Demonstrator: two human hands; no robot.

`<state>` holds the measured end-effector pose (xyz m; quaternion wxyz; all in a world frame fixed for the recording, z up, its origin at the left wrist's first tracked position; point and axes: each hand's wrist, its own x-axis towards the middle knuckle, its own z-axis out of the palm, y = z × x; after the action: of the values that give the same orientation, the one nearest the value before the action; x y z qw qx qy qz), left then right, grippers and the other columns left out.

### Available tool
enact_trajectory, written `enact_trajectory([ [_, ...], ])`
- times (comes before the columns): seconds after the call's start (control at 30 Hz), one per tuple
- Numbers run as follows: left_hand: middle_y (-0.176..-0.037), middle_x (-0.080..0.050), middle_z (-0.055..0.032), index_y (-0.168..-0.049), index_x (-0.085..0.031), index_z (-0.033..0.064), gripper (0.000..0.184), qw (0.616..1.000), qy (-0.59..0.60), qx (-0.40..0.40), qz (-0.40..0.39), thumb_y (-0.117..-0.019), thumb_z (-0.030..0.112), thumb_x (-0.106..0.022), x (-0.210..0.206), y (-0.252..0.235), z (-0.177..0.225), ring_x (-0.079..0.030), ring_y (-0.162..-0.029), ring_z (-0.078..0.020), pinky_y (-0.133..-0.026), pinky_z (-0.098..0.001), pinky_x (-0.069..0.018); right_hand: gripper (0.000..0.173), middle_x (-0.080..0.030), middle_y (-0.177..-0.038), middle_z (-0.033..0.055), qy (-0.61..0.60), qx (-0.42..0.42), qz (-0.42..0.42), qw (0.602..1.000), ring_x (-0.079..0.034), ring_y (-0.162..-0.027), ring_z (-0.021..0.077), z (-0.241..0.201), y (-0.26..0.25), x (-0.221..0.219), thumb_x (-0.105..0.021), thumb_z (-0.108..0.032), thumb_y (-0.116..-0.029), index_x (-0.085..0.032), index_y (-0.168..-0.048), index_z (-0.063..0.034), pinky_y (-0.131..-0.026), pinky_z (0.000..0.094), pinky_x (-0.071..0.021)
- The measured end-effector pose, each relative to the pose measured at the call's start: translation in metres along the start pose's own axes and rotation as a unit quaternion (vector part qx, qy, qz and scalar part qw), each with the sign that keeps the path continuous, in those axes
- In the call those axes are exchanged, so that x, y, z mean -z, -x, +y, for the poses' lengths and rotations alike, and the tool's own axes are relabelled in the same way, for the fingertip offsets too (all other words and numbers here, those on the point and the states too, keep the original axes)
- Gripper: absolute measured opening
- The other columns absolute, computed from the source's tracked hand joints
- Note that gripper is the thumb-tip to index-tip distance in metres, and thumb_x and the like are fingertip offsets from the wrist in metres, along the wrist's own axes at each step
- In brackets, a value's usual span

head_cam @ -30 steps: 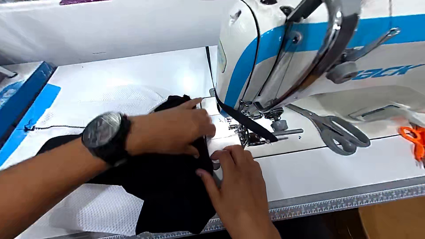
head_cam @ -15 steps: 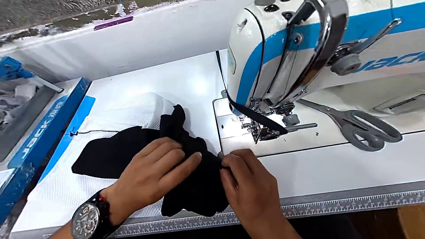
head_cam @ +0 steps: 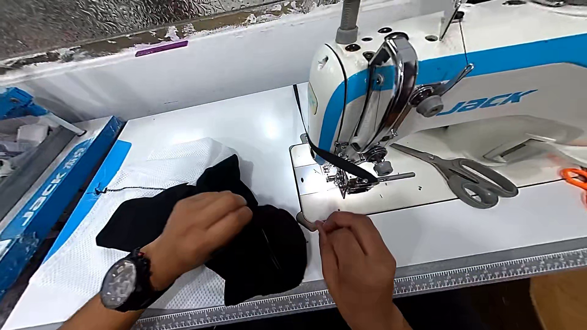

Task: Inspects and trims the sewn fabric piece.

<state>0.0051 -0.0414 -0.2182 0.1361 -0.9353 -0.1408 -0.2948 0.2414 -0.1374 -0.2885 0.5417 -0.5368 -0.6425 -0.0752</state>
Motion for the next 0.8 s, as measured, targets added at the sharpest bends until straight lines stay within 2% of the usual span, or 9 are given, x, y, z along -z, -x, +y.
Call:
enact_trajectory([
  [0.1,-0.09,-0.062,-0.0086,-0.096,-0.057,0.0081,0.008,1.0,0.004,0.009,0.009,-0.0988,0.014,-0.061,0.005,-0.002,-0.003,-0.061,-0.082,-0.0196,-0.068,-0.0304,-0.0499,0.019,-0.069,-0.093,0.0027,-0.083,-0.055,-0.047,0.994,-0.067,-0.085,0.0093,-0.003,-0.002,-0.005,-0.069,-0.025,-0.097,-0.069,-0.087,-0.0092,-0.07,0.0222,-0.0579],
  [0.2,-0.089,-0.061,-0.0082,-0.095,-0.055,0.0085,0.009,0.999,0.022,-0.021,0.012,-0.0998,0.013,-0.061,0.003,-0.011,0.005,-0.061,-0.084,-0.0207,-0.072,-0.0324,-0.0508,0.033,-0.066,-0.094,-0.0015,-0.142,-0.103,-0.078,0.981,-0.064,-0.083,0.0043,-0.015,-0.009,-0.01,-0.076,-0.046,-0.091,-0.066,-0.094,-0.0144,-0.067,0.0201,-0.0564],
  [0.3,-0.09,-0.059,-0.0074,-0.095,-0.055,0.0088,0.005,0.999,0.042,-0.03,0.012,-0.1001,0.009,-0.056,0.003,-0.012,0.005,-0.061,-0.087,-0.0199,-0.076,-0.0321,-0.0506,0.02,-0.063,-0.083,-0.0022,-0.098,-0.045,-0.054,0.993,-0.059,-0.069,0.0037,-0.015,-0.017,-0.017,-0.075,-0.027,-0.0923,-0.065,-0.081,-0.0137,-0.056,0.0168,-0.0493],
  [0.47,-0.089,-0.059,-0.0064,-0.096,-0.057,0.0099,0.005,0.999,0.036,0.008,0.01,-0.1004,0.01,-0.055,0.003,0.008,0.002,-0.059,-0.085,-0.0186,-0.073,-0.0303,-0.0493,0.003,-0.064,-0.086,0.0055,-0.027,0.074,-0.024,0.997,-0.063,-0.075,0.0146,0.001,-0.01,-0.011,-0.065,-0.015,-0.0979,-0.067,-0.1,-0.0134,-0.06,0.0236,-0.053],
  [0.53,-0.095,-0.059,-0.0044,-0.091,-0.054,0.0121,0.011,0.997,0.066,0.042,0.025,-0.0992,0.017,-0.059,0.004,0.015,0.004,-0.06,-0.098,-0.0179,-0.088,-0.0327,-0.0504,0.002,-0.063,-0.09,0.0048,-0.031,0.077,-0.008,0.996,-0.064,-0.083,0.0136,0.005,-0.007,-0.008,-0.064,-0.015,-0.0991,-0.065,-0.101,-0.0146,-0.068,0.0226,-0.0547],
  [0.63,-0.126,-0.067,-0.002,-0.088,-0.052,0.0121,0.016,0.974,0.208,0.092,0.021,-0.0983,0.018,-0.064,0.008,0.015,0.008,-0.056,-0.134,-0.0214,-0.119,-0.05,-0.0417,0.004,-0.064,-0.094,0.0055,-0.047,0.071,-0.011,0.996,-0.065,-0.088,0.0128,0.001,-0.006,-0.01,-0.065,-0.013,-0.0988,-0.068,-0.101,-0.0134,-0.07,0.0207,-0.0551],
  [0.67,-0.128,-0.068,0.001,-0.089,-0.052,0.0132,0.017,0.961,0.25,0.117,0.025,-0.099,0.018,-0.064,0.008,0.015,0.01,-0.059,-0.132,-0.0188,-0.118,-0.0475,-0.0448,0.007,-0.068,-0.097,0.0058,-0.054,0.067,-0.018,0.996,-0.066,-0.09,0.0135,-0.001,-0.006,-0.012,-0.066,-0.012,-0.0984,-0.071,-0.102,-0.0128,-0.071,0.0214,-0.0556],
  [0.73,-0.115,-0.071,0.0056,-0.09,-0.049,0.0164,0.018,0.944,0.287,0.156,0.047,-0.1002,0.02,-0.064,0.007,0.016,0.012,-0.068,-0.112,-0.0088,-0.096,-0.0293,-0.0585,0.012,-0.074,-0.099,0.0033,-0.075,0.049,-0.039,0.995,-0.068,-0.093,0.0119,-0.007,-0.007,-0.015,-0.066,-0.012,-0.0986,-0.077,-0.103,-0.0129,-0.073,0.0215,-0.0563],
  [0.8,-0.104,-0.069,0.0063,-0.092,-0.05,0.0165,0.016,0.942,0.277,0.173,0.074,-0.0993,0.019,-0.064,0.008,0.018,0.013,-0.068,-0.096,-0.0019,-0.08,-0.0181,-0.0575,0.015,-0.075,-0.097,0.0014,-0.1,0.022,-0.071,0.992,-0.07,-0.092,0.0093,-0.013,-0.009,-0.017,-0.062,-0.014,-0.1007,-0.077,-0.103,-0.0125,-0.073,0.0211,-0.0572],
])
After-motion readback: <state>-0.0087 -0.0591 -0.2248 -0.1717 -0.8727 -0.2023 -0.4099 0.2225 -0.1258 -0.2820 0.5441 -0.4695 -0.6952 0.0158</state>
